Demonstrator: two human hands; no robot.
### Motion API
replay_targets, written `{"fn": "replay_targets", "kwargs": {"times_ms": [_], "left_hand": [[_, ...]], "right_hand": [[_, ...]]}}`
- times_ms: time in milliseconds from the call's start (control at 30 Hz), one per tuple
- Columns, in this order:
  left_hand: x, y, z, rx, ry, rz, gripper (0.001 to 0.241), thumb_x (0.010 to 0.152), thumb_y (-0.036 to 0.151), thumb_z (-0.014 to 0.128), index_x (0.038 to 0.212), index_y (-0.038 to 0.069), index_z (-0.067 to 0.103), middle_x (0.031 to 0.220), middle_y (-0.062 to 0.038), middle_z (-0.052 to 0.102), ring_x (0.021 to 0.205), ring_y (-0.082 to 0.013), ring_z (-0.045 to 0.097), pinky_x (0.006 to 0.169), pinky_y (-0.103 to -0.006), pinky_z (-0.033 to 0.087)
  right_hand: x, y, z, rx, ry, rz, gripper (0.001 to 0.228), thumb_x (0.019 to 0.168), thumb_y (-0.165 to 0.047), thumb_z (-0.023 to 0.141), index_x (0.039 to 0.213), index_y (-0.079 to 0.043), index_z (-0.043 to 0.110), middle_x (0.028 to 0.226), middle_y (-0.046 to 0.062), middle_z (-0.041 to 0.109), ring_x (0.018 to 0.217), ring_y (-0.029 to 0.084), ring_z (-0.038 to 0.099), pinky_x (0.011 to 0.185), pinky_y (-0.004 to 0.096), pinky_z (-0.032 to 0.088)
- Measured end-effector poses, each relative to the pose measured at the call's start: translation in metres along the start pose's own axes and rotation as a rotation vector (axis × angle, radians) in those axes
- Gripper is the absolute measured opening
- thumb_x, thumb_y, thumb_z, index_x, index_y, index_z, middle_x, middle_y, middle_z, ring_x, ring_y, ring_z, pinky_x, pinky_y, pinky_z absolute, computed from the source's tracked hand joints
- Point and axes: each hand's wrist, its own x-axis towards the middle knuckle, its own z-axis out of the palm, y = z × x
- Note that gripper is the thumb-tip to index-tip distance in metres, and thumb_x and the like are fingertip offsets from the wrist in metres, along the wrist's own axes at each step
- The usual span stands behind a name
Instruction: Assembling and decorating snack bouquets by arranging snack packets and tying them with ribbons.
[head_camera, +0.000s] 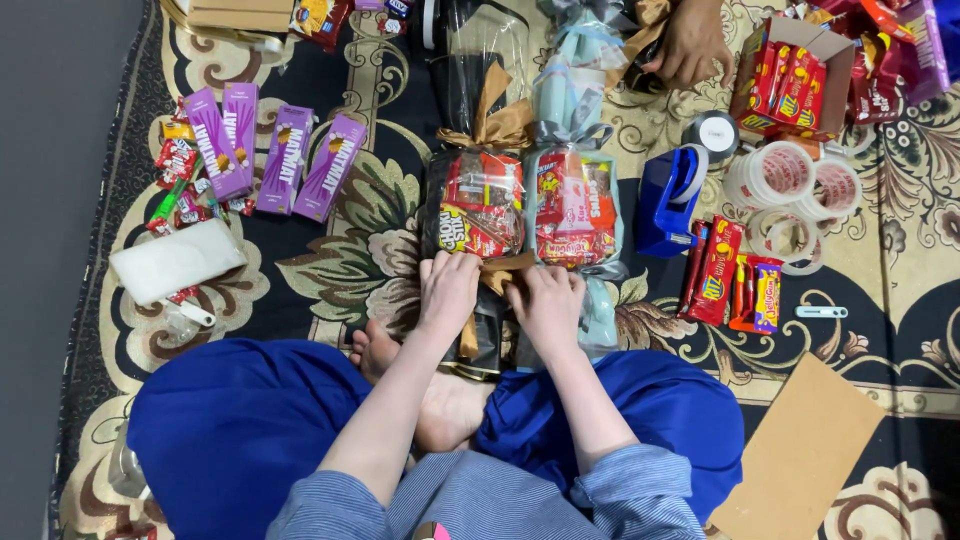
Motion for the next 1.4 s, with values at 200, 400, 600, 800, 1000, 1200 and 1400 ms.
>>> {"fn": "replay_targets", "kwargs": {"times_ms": [200,400,600,800,1000,1200,1400], "left_hand": [[0.003,0.005,-0.002,0.034,-0.046,-0.004,0.015,0.095,0.027,0.059,0.108,0.032,0.060,0.093,0.006,0.055,0.096,-0.0196,0.052,0.082,-0.0354,0.039],[0.006,0.023,-0.025,-0.115,-0.248,-0.077,0.013,0.092,0.031,0.057,0.091,0.024,0.068,0.107,0.004,0.054,0.110,-0.0221,0.047,0.102,-0.0444,0.031],[0.002,0.012,-0.032,-0.184,-0.267,-0.050,0.011,0.091,0.032,0.059,0.090,0.028,0.070,0.105,0.008,0.058,0.112,-0.0184,0.049,0.106,-0.0485,0.027],[-0.018,-0.026,-0.033,-0.167,0.224,-0.516,0.015,0.089,0.023,0.067,0.102,0.032,0.068,0.099,0.010,0.062,0.098,-0.0180,0.062,0.087,-0.0410,0.047],[-0.045,-0.027,-0.048,-0.153,0.166,-0.497,0.024,0.084,0.037,0.077,0.105,0.033,0.066,0.098,0.011,0.060,0.096,-0.0184,0.065,0.086,-0.0422,0.049],[-0.042,-0.030,-0.034,-0.113,-0.006,-0.438,0.013,0.089,0.034,0.073,0.102,0.035,0.069,0.102,0.014,0.054,0.109,-0.0104,0.054,0.102,-0.0391,0.033],[-0.031,-0.034,-0.043,0.043,0.004,-0.251,0.004,0.097,0.026,0.064,0.098,0.029,0.062,0.098,0.013,0.050,0.103,-0.0102,0.050,0.101,-0.0391,0.029]], "right_hand": [[0.007,-0.019,-0.026,0.128,0.070,-0.139,0.007,0.085,-0.028,0.075,0.089,-0.029,0.069,0.086,-0.009,0.064,0.093,0.015,0.060,0.090,0.034,0.040],[0.007,-0.013,-0.026,0.190,-0.002,-0.041,0.012,0.093,-0.024,0.071,0.104,-0.028,0.069,0.089,-0.009,0.068,0.094,0.015,0.062,0.087,0.030,0.042],[-0.005,-0.008,-0.005,0.175,-0.099,-0.017,0.011,0.087,-0.034,0.076,0.097,-0.029,0.074,0.089,-0.006,0.060,0.098,0.020,0.056,0.088,0.035,0.041],[-0.010,0.007,0.014,0.123,-0.106,0.047,0.005,0.092,-0.035,0.072,0.097,-0.035,0.073,0.083,-0.010,0.065,0.096,0.014,0.060,0.086,0.030,0.041],[-0.003,0.001,0.003,0.109,-0.093,0.056,0.009,0.089,-0.034,0.076,0.097,-0.035,0.072,0.082,-0.011,0.067,0.093,0.015,0.061,0.084,0.030,0.042],[0.002,-0.007,-0.011,0.224,-0.050,-0.018,0.009,0.089,-0.029,0.076,0.096,-0.034,0.073,0.090,-0.009,0.064,0.097,0.017,0.058,0.087,0.032,0.041],[0.002,-0.003,-0.002,0.130,-0.043,-0.046,0.005,0.090,-0.034,0.073,0.094,-0.035,0.069,0.080,-0.012,0.062,0.093,0.013,0.060,0.089,0.030,0.040]]}}
